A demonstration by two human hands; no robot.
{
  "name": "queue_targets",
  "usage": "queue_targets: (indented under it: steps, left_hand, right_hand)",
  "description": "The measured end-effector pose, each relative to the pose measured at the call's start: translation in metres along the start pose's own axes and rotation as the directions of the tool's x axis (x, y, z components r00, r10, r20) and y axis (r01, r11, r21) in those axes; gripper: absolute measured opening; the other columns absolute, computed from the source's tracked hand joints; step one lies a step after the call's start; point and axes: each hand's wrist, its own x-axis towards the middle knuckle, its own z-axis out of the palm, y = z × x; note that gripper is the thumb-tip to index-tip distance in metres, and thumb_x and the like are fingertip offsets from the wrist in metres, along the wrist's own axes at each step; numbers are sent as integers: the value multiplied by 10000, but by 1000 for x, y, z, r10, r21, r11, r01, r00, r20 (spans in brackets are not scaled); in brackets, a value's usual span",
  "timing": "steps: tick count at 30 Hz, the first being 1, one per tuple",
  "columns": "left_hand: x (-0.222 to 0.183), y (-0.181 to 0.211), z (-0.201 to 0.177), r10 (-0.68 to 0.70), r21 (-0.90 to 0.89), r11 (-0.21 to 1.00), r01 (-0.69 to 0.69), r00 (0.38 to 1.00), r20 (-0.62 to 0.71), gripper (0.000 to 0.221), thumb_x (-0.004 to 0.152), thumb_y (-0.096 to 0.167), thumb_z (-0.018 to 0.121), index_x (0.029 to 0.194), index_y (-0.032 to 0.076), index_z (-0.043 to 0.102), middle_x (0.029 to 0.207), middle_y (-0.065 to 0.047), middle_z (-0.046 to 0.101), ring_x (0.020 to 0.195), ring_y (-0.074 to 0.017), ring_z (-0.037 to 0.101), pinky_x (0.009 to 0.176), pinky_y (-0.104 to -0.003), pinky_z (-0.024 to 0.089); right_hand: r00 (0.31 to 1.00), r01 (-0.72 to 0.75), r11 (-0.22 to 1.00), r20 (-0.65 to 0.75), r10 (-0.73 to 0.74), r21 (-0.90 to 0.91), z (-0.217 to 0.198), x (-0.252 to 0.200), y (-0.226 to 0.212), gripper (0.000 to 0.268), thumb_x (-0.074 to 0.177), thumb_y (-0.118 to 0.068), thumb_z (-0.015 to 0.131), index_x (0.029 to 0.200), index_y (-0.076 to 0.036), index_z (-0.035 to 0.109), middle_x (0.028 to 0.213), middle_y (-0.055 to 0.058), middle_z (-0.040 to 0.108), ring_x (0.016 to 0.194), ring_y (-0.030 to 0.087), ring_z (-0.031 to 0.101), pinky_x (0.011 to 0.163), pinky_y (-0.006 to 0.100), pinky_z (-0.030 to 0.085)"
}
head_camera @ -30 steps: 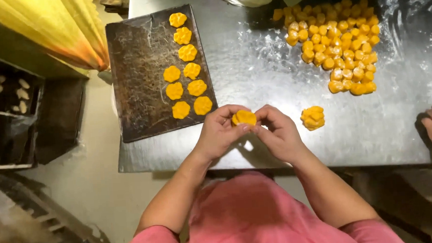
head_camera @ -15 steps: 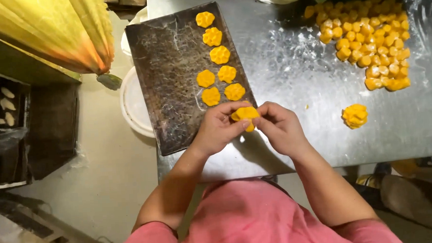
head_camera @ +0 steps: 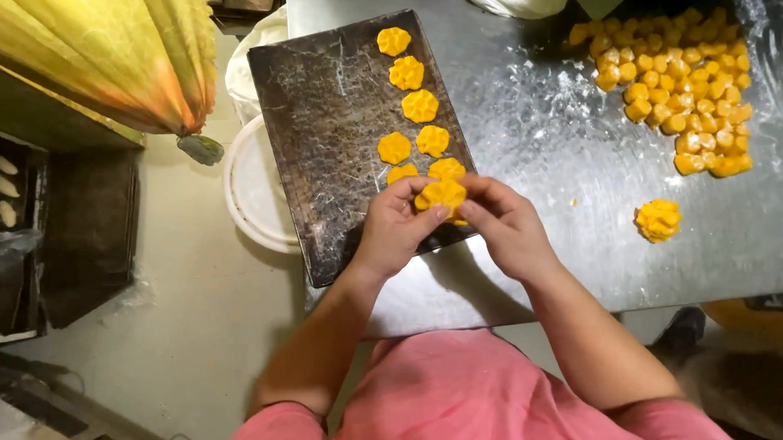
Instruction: Shaping small pieces of yellow dough and placing them on a baking tray
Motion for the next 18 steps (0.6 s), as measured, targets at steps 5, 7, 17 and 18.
queue_targets:
  steps: [5, 7, 17, 18]
  left_hand:
    - [-2, -16, -7, 18, -31, 999, -20, 998, -59, 414, 870, -21, 790, 1232, -79, 598, 1021, -138, 664, 932, -186, 710, 832, -298, 621]
    - [-4, -20, -10, 10, -27, 1000, -11, 998, -57, 414, 862, -37, 793, 1226, -80, 599, 1015, -142, 666, 923, -196, 714, 819, -301, 619]
    - [109, 10, -76, 151, 541, 840, -37, 974, -168, 394, 884, -51, 730, 1250, -93, 590, 1084, -275, 697, 1020, -357, 701, 852, -423, 593]
    - [129, 0, -88, 160, 598, 802, -7, 966, -203, 435, 851, -87, 727, 1262, -102, 587, 1103, -302, 688, 1045, -403, 690, 875, -443, 584]
  right_hand:
    - [995, -103, 993, 8, 102, 60, 3, 4, 21, 275, 941, -58, 709, 1190, 48, 657, 1094, 147, 666, 1012, 224, 648, 949, 378, 543]
    - [991, -123, 991, 50, 120, 46, 3, 8, 33, 191, 944, -48, 698, 1111, 42, 683, 1115, 173, 671, 1008, 259, 660, 953, 404, 545]
    - [994, -94, 995, 49, 96, -37, -10, -11, 43, 723, 1028, -56, 536, 1623, 10, 129, 1618, 298, 271, 1425, 409, 385, 1124, 505, 389]
    - [990, -137, 990, 25, 136, 42, -18, -17, 51, 732, 1020, -18, 531, 1640, -45, 144, 1612, 227, 349, 1380, 299, 462, 1071, 392, 480]
